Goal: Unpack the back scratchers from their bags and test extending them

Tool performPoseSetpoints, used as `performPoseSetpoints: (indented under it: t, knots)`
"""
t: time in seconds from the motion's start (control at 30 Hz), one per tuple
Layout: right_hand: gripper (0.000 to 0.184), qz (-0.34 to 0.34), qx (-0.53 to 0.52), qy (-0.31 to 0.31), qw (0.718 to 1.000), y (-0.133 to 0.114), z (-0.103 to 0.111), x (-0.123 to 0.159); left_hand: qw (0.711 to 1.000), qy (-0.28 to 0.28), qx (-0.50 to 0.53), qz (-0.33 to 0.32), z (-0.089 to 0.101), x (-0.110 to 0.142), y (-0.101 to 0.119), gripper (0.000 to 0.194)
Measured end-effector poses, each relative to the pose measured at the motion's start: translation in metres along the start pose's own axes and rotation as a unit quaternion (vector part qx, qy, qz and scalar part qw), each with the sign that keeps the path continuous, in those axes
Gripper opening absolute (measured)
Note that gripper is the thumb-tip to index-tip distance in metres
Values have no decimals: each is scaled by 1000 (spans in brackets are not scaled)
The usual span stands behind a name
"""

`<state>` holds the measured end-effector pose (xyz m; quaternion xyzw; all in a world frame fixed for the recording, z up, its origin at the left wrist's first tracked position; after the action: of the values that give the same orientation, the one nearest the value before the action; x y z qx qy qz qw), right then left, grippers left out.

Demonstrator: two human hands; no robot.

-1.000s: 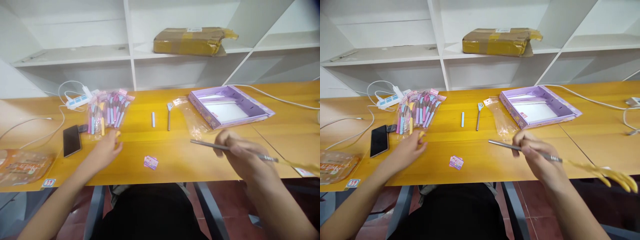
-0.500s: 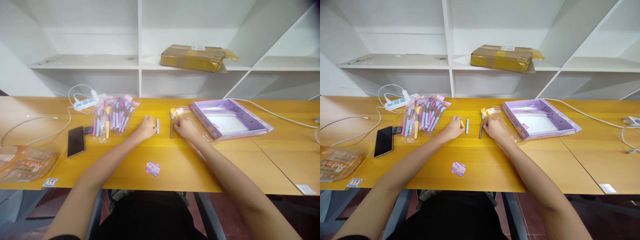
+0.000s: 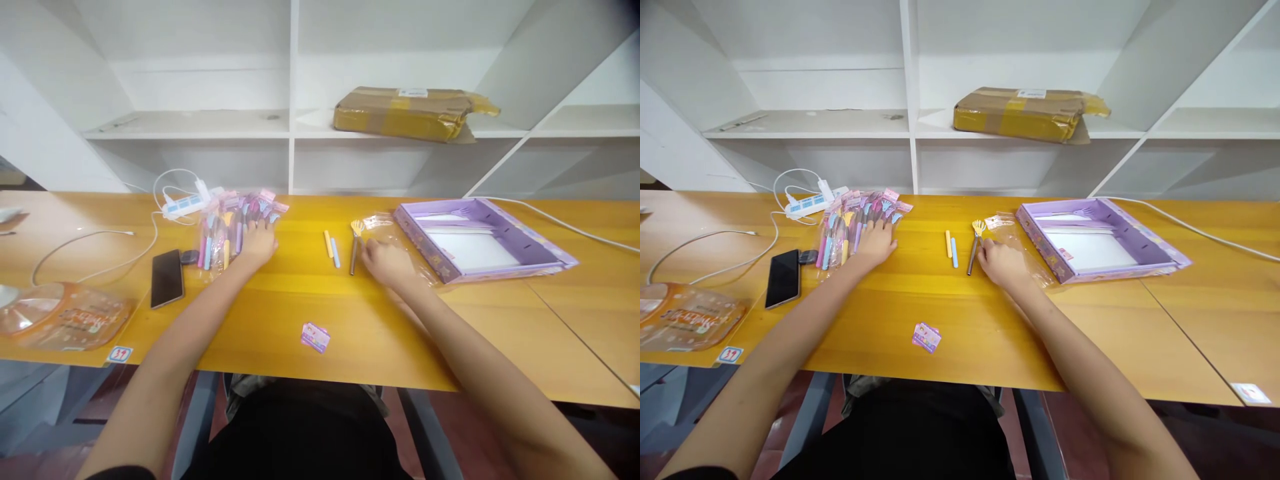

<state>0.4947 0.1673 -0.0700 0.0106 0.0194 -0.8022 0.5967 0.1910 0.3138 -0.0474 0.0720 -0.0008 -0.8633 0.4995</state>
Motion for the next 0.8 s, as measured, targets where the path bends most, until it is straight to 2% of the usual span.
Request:
performPoseSetpoints:
  t: [0.13, 0.3, 0.37, 0.43, 0.5, 0.57, 0.63, 0.7, 0.77, 0.8]
  knots:
    - [32, 21, -5, -3, 1000, -4, 11, 23, 999, -6, -36, 16, -5, -10, -5, 46]
    - [28, 23, -46, 35, 998, -1, 24, 65, 998, -16, -56, -31, -2, -2, 10, 69]
    - [29, 31, -99, 68, 992, 2, 28, 86, 996, -16, -65, -61, 1, 15, 18, 65]
    - [32, 39, -162, 84, 982, 4, 30, 109, 993, -20, -75, -92, 5, 38, 25, 50]
    - [34, 42, -228, 75, 970, 3, 30, 131, 989, -27, -83, -117, 9, 68, 29, 38]
    - [32, 39, -304, 46, 951, -3, 27, 150, 985, -17, -92, -143, 13, 102, 33, 37]
    - [27, 34, -395, 4, 918, -16, 20, 165, 975, 44, -102, -193, 19, 142, 39, 42]
    - [42, 28, -502, -58, 862, -35, 8, 175, 958, 102, -102, -246, 22, 184, 48, 44]
    - [62, 11, -615, -125, 778, -57, -7, 180, 937, 133, -77, -314, 22, 223, 58, 44]
    - [66, 0, -666, -147, 731, -67, -13, 182, 927, 139, -56, -344, 21, 238, 64, 42]
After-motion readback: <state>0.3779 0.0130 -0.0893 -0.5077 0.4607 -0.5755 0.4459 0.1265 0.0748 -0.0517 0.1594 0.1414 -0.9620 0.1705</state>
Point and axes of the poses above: each hand's wrist, its own x-axis away from the middle knuckle, its own z-axis out of the back of the hand, y = z × x, the point moved 3 cm from there along -x, towards the middle knuckle, and after that the axes turned 2 degrees about -z, right-handed, at the moved point
